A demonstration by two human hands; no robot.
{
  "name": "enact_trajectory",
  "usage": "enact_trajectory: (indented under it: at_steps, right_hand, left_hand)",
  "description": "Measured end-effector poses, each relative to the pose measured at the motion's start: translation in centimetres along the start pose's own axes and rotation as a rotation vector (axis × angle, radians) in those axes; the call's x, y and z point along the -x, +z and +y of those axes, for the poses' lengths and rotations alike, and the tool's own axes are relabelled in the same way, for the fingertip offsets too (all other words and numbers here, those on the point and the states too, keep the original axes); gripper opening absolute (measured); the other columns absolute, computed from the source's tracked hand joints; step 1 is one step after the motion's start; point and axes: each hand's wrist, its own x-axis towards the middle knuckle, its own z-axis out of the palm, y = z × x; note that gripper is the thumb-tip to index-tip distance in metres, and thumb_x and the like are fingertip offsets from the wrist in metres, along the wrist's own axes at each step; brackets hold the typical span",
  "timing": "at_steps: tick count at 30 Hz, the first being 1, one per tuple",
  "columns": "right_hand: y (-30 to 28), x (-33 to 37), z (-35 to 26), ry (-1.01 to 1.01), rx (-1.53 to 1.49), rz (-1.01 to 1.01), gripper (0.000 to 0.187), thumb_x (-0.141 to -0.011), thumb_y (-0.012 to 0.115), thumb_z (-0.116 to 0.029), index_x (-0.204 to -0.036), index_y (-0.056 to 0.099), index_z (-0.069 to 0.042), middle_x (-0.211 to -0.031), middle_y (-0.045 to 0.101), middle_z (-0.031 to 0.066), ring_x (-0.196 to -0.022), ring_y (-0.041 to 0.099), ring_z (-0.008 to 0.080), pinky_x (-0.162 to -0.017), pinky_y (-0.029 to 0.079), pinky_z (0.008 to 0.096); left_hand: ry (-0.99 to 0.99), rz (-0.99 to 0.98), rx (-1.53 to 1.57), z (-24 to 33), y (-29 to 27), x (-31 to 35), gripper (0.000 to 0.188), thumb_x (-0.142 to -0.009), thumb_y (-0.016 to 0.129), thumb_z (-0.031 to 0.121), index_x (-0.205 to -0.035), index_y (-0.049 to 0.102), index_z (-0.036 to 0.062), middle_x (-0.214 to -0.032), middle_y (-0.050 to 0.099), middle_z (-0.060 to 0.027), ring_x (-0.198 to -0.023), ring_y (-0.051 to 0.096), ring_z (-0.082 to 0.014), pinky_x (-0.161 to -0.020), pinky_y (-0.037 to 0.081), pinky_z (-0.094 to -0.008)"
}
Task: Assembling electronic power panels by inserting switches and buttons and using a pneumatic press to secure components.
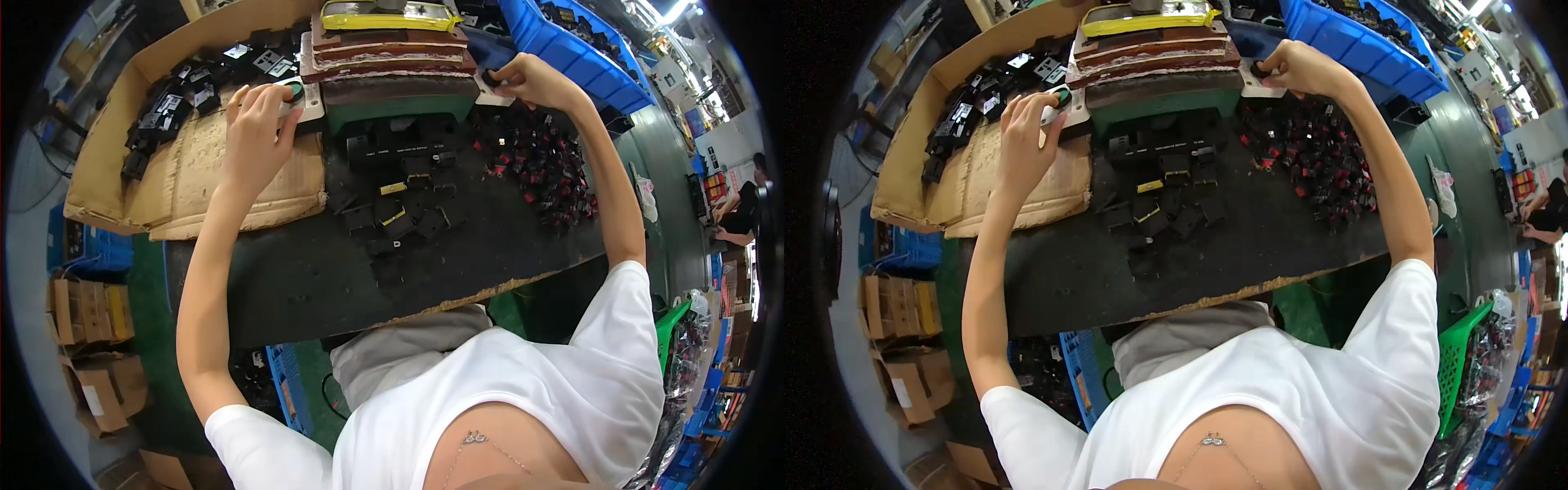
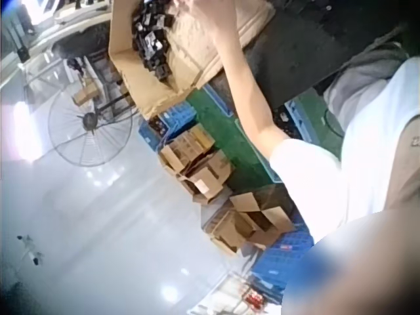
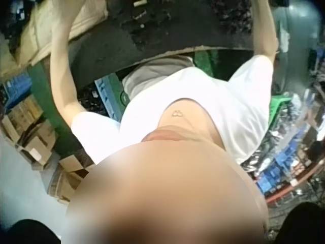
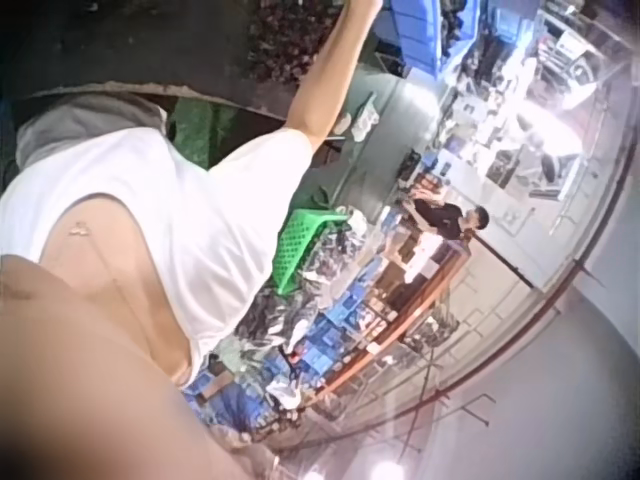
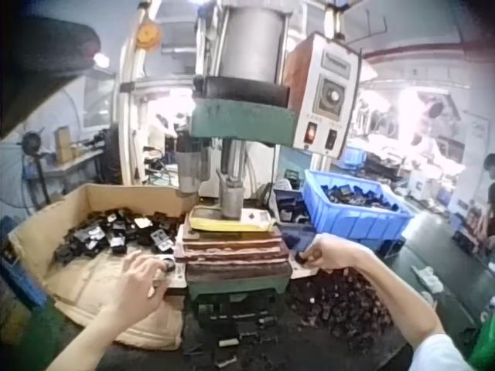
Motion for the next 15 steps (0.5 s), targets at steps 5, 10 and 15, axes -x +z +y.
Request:
enact_trajectory:
  at_steps: [5, 10, 15]
  right_hand:
    - [0.2, 0.9, -1.0, 0.080, 0.014, -0.009, 0.034, -0.083, 0.062, -0.015, -0.115, 0.058, -0.002, -0.051, 0.049, 0.0035, -0.037, 0.042, 0.0075, -0.038, 0.036, 0.0255]
    - [-0.3, 1.1, -0.7, 0.076, 0.003, -0.026, 0.039, -0.083, 0.062, -0.019, -0.119, 0.055, -0.004, -0.051, 0.051, 0.0051, -0.037, 0.043, 0.0082, -0.039, 0.036, 0.0257]
    - [-1.1, 0.5, -2.9, 0.107, 0.253, -0.055, 0.024, -0.082, 0.061, -0.015, -0.101, 0.065, -0.001, -0.053, 0.054, 0.0082, -0.040, 0.051, 0.0114, -0.043, 0.041, 0.0246]
  left_hand:
    - [0.008, 0.145, 0.036, 0.4, -0.3, 0.1, 0.024, -0.083, 0.051, 0.006, -0.107, 0.051, 0.0067, -0.104, 0.058, -0.0056, -0.105, 0.051, -0.0226, -0.097, 0.030, -0.0388]
    - [0.022, 0.184, 0.031, 1.0, -0.7, -0.2, 0.026, -0.083, 0.050, 0.004, -0.109, 0.049, 0.0074, -0.107, 0.057, -0.0046, -0.107, 0.050, -0.0212, -0.098, 0.029, -0.0385]
    - [-0.001, 0.127, 0.029, 1.0, -0.5, 0.1, 0.027, -0.083, 0.050, 0.004, -0.110, 0.048, 0.0068, -0.106, 0.057, -0.0061, -0.106, 0.051, -0.0221, -0.099, 0.029, -0.0391]
